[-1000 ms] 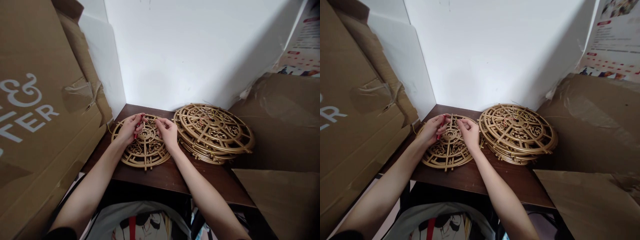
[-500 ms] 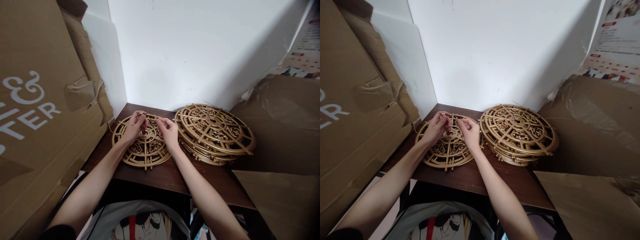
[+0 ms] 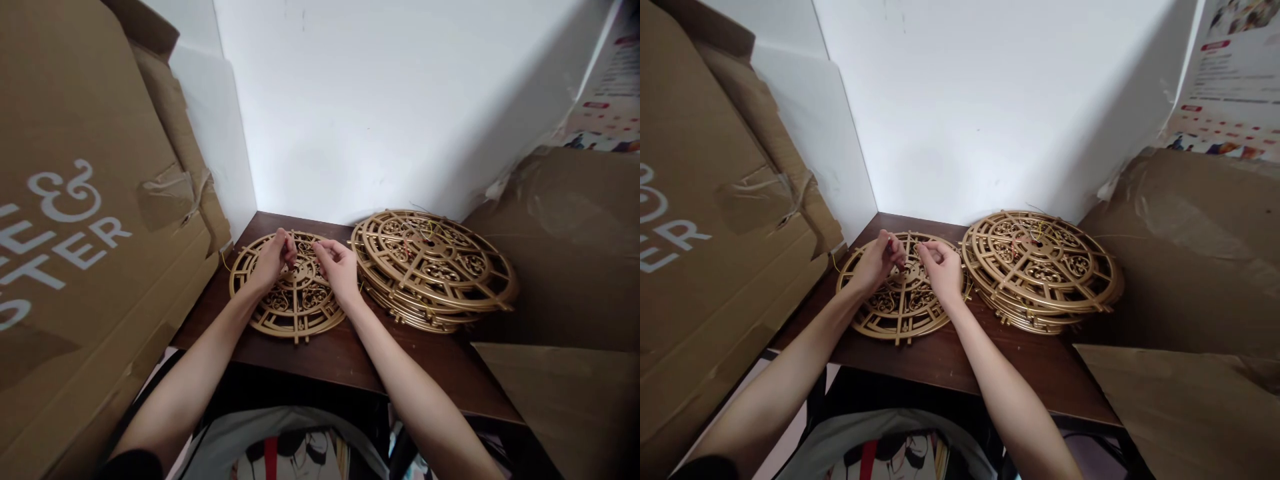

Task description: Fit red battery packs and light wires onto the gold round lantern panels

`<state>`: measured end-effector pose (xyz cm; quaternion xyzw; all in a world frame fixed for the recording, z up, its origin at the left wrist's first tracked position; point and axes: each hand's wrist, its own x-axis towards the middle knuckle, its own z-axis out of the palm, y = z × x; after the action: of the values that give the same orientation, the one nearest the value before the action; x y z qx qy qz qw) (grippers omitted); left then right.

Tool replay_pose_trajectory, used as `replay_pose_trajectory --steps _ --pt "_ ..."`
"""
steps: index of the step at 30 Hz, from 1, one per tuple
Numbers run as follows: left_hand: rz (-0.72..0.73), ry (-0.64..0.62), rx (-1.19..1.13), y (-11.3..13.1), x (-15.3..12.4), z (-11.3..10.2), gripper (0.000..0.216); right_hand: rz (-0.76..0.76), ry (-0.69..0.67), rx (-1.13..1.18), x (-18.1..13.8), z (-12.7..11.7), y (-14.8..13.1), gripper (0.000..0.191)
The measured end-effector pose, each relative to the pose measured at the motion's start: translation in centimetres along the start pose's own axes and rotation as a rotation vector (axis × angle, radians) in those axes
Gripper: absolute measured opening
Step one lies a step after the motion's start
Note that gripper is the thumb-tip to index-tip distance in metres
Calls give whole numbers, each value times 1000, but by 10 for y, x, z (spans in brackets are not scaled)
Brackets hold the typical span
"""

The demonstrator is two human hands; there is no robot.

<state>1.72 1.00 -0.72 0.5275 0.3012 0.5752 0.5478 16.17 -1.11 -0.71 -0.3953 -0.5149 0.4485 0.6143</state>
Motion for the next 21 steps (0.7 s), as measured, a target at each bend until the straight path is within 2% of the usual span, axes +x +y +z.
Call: replay_pose_trajectory --steps 5,10,16,19,21 --pt "62 184 -115 32 -15 -14 36 -2 2 16 1 -1 -1 27" --pt "14 307 -35 49 -46 -32 34 -26 7 -52 1 -2 3 27" --pt "189 608 173 43 -81 -40 36 -26 -4 -91 1 -3 7 30" --pt "283 646 286 30 -88 -46 36 -17 -14 -94 1 -2 7 30" --pt "302 625 379 22 -88 -51 37 -7 -24 -85 0 -1 6 30"
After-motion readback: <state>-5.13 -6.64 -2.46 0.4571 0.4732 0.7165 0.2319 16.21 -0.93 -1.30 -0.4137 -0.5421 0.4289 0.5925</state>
